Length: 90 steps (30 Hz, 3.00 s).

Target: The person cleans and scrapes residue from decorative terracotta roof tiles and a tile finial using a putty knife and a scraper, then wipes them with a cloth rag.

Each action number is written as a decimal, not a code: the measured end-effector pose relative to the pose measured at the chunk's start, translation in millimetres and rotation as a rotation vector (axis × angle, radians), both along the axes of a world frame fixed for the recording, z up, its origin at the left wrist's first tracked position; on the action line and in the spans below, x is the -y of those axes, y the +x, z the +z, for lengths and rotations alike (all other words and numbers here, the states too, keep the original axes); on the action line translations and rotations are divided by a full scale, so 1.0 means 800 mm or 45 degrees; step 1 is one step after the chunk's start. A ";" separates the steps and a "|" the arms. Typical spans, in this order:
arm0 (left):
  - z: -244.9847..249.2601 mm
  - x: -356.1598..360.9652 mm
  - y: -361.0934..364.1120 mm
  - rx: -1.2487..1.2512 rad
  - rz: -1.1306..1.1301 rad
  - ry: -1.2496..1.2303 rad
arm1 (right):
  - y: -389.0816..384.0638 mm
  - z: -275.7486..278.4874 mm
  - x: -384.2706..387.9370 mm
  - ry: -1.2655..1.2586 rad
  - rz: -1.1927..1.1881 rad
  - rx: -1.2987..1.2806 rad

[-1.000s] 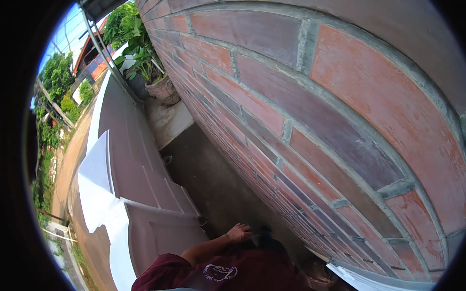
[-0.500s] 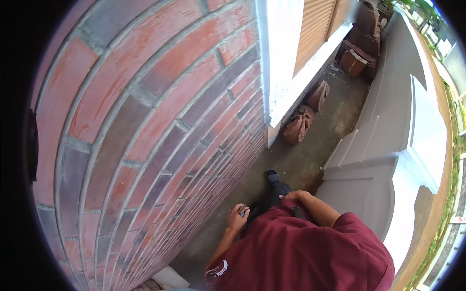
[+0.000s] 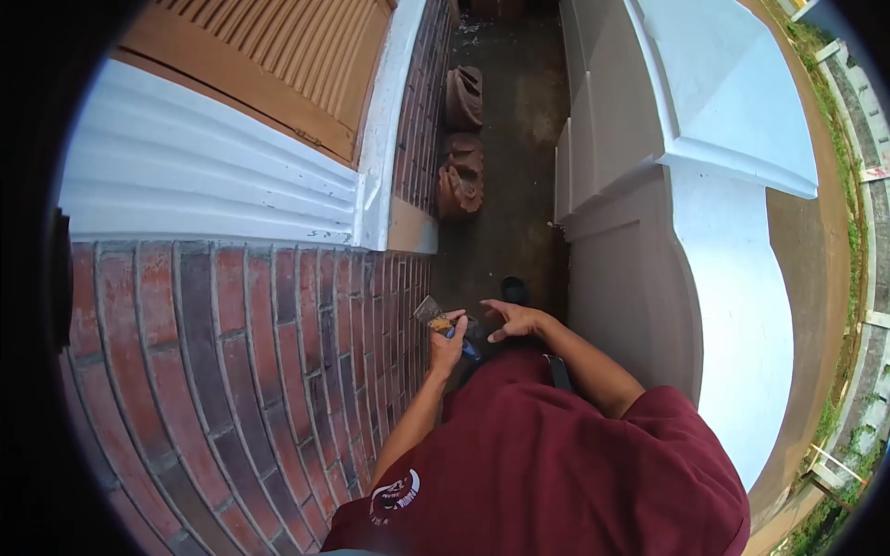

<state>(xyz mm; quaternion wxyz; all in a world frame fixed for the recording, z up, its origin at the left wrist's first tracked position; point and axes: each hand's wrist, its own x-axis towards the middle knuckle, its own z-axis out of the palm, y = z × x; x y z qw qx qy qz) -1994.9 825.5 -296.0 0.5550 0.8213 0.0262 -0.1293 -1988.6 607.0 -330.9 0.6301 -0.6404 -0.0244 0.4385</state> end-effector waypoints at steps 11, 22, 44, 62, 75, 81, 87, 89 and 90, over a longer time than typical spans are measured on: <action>-0.025 0.102 0.080 -0.343 -0.105 -0.207 | 0.052 0.044 0.015 0.101 -0.578 -0.074; -0.002 0.093 0.117 -0.229 -0.713 -0.308 | 0.050 0.005 0.044 -0.486 -0.858 0.144; 0.065 0.165 0.183 -1.257 0.204 -1.688 | 0.218 0.136 -0.027 -0.693 -1.634 0.687; 0.062 0.102 0.203 -0.465 -0.756 -0.237 | 0.352 0.500 0.163 -1.073 -1.125 1.936; -0.078 0.089 0.166 -0.823 -0.681 0.327 | 0.417 0.401 0.243 -1.565 0.335 1.519; -0.155 0.091 0.200 -0.992 -0.321 0.468 | 0.430 0.369 0.259 -1.482 0.425 1.252; -0.300 0.114 0.283 -0.888 0.100 0.646 | 0.426 0.360 0.245 -1.682 0.553 0.920; -0.344 0.120 0.327 -0.754 0.183 0.749 | 0.424 0.354 0.243 -1.725 0.543 0.931; -0.354 0.122 0.353 -0.673 0.242 0.796 | 0.422 0.348 0.244 -1.737 0.545 0.970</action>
